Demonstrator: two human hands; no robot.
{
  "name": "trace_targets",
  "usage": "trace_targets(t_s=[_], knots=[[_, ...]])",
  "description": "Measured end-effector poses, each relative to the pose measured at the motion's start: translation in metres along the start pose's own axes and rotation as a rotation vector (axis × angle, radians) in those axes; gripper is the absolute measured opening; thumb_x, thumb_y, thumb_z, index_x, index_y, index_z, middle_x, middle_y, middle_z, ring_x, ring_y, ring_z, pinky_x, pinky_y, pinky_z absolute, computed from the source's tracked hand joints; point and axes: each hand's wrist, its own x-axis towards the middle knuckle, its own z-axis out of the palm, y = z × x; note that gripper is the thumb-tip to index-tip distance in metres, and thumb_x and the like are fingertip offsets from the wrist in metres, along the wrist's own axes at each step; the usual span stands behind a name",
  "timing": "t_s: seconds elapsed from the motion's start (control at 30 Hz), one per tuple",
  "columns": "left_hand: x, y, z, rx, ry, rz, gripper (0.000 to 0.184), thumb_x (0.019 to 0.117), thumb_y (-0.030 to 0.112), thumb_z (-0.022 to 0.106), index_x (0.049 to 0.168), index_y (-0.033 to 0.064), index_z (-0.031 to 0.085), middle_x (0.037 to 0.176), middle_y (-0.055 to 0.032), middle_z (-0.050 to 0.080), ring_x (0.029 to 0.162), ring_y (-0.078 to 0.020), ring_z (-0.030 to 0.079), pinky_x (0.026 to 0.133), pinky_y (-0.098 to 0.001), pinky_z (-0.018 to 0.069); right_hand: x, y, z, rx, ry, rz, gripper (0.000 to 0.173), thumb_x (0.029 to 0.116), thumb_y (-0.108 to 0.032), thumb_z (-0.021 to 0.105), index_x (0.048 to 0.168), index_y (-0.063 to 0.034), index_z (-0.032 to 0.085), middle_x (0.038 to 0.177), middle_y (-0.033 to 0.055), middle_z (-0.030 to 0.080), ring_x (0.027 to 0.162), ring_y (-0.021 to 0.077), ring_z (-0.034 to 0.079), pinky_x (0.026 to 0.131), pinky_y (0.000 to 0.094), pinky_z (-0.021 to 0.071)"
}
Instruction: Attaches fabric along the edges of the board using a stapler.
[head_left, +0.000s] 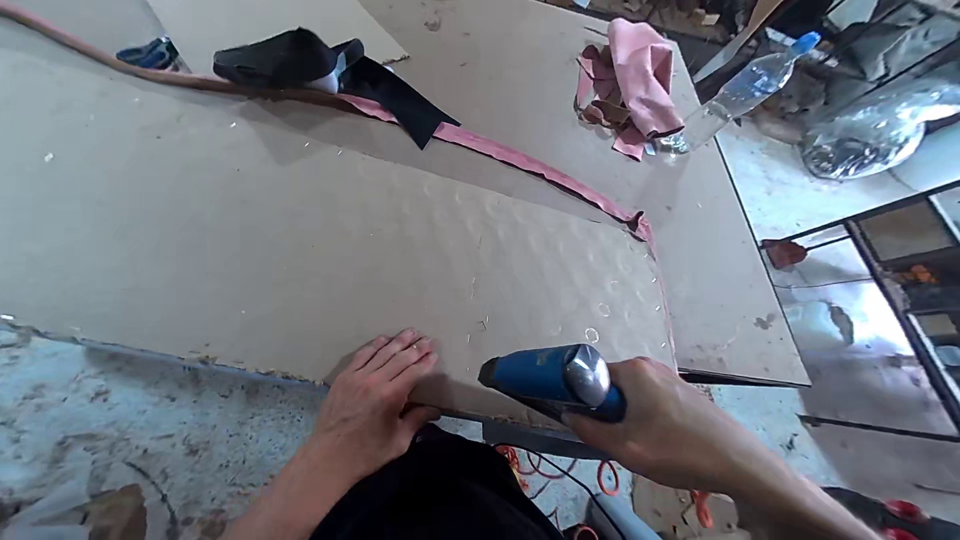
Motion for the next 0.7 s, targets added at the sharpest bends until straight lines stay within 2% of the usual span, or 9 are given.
trace_targets(t_s=[0.17,0.27,0.37,0.47,0.53,0.6,0.7], knots=[[-0.008,-0.002,0.009,-0.013,0.097,0.027,0.039,0.0974,0.04,0.064,0.13,0.0191,0.071,0.142,0.0027,0.064,0.142,-0.0164,0.05,0.12,-0.0408,0.0382,0.034,-0.025,0.018,-0.176,-0.163,0.032,0.033,0.0918,-0.042,0.069,0.096,-0.0097,0.073,0.086,0.0104,0.07,0.083,0.0263,0.069,0.073,0.0535,0.0545],[-0.012,0.0,0.011,-0.025,0.073,0.01,0.04,0.0975,0.041,0.063,0.13,0.0191,0.071,0.143,0.0028,0.063,0.143,-0.016,0.048,0.121,-0.0407,0.0367,0.035,-0.034,0.018,-0.233,-0.236,0.107,0.031,0.0928,-0.039,0.069,0.094,-0.0088,0.073,0.087,0.011,0.07,0.085,0.0275,0.068,0.076,0.0539,0.0537],[-0.008,0.0,0.008,-0.019,0.038,-0.018,0.041,0.1002,0.045,0.059,0.131,0.0195,0.07,0.142,0.0036,0.064,0.143,-0.0156,0.049,0.121,-0.0414,0.0365,0.023,-0.031,0.006,-0.198,-0.15,0.036,0.03,0.0934,-0.04,0.068,0.094,-0.011,0.073,0.085,0.0082,0.069,0.083,0.0249,0.068,0.073,0.0512,0.0533],[-0.005,-0.004,0.029,0.048,0.126,0.028,0.032,0.1009,0.039,0.06,0.124,0.022,0.074,0.133,0.0048,0.07,0.133,-0.0167,0.059,0.113,-0.0422,0.046,0.0,-0.024,-0.007,-0.113,-0.026,0.066,0.025,0.0917,-0.039,0.069,0.092,-0.0143,0.073,0.079,0.0035,0.067,0.076,0.0197,0.066,0.068,0.0467,0.0527],[0.003,0.0,0.046,0.06,0.107,0.093,0.03,0.1022,0.031,0.056,0.126,0.0224,0.072,0.134,0.0053,0.069,0.13,-0.0188,0.062,0.11,-0.0445,0.0488,-0.011,-0.015,-0.011,-0.082,-0.013,0.095,0.025,0.0904,-0.04,0.071,0.091,-0.0159,0.073,0.078,0.0014,0.067,0.075,0.0178,0.066,0.067,0.0452,0.0529],[0.01,0.008,0.054,0.079,0.017,0.098,0.035,0.1024,0.029,0.053,0.133,0.0221,0.068,0.142,0.0054,0.064,0.133,-0.0215,0.059,0.111,-0.0491,0.045,-0.011,-0.002,-0.006,-0.055,-0.016,0.084,0.028,0.0906,-0.042,0.071,0.094,-0.0141,0.073,0.08,0.0038,0.067,0.077,0.0201,0.066,0.068,0.048,0.0538],[0.014,0.013,0.047,0.063,-0.092,0.044,0.035,0.1014,0.035,0.053,0.132,0.0251,0.069,0.144,0.0082,0.063,0.135,-0.022,0.058,0.113,-0.0557,0.0409,-0.002,0.022,0.009,-0.031,0.016,0.043,0.034,0.0902,-0.048,0.069,0.097,-0.0145,0.073,0.081,0.0049,0.068,0.075,0.0207,0.067,0.066,0.0499,0.0548]])
